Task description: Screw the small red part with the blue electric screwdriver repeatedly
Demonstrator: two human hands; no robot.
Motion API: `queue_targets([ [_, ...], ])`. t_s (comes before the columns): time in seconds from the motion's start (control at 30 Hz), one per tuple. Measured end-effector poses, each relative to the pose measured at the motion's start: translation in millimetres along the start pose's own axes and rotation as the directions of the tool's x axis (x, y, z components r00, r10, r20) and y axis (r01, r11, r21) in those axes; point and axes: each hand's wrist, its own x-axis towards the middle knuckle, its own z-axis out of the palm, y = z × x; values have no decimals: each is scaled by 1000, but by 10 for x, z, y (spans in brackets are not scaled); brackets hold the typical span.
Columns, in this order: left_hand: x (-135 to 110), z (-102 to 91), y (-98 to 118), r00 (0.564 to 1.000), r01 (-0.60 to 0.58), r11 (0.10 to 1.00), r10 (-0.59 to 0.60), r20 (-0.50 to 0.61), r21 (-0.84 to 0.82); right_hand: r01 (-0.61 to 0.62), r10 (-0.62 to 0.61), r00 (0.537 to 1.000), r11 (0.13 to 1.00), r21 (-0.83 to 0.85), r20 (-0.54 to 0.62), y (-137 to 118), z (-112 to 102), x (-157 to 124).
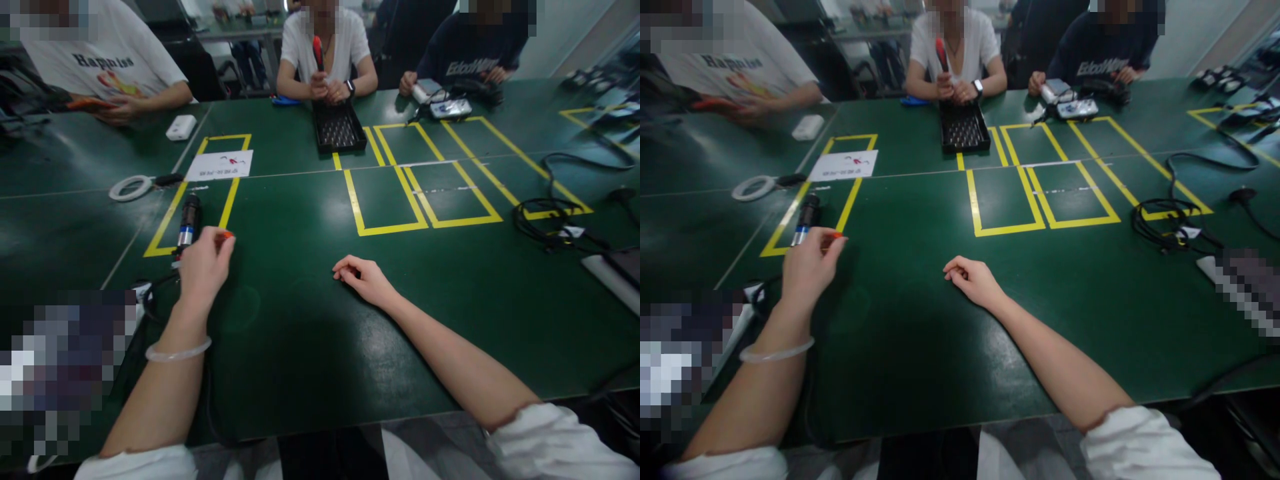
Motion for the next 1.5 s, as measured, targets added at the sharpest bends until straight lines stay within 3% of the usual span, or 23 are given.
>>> queue_targets([
  [0.07,-64,81,353,967,-125,933,191,169,-338,2,-2,1000,1000,13,4,6,-4,-3],
  [0.17,-204,265,818,808,-44,753,413,421,-656,-6,4,1000,996,84,18,16,-15,-4],
  [0.27,-343,445,1060,686,108,627,515,514,-772,-22,11,999,975,221,51,18,-17,-4],
  [0.4,-453,576,1075,629,238,539,548,551,-808,-20,-16,993,954,298,118,13,5,-5],
  [0.67,-474,665,985,691,369,474,436,577,-800,-48,14,994,945,323,108,11,21,-8],
  [1.03,-473,648,986,652,322,507,494,575,-800,-60,46,997,951,304,54,-4,30,-14],
  [1.33,-507,635,1021,681,372,460,455,574,-806,-81,64,996,911,404,55,28,44,5],
  [1.5,-514,621,1031,691,367,454,451,565,-812,-50,37,998,939,339,45,33,42,-1],
])
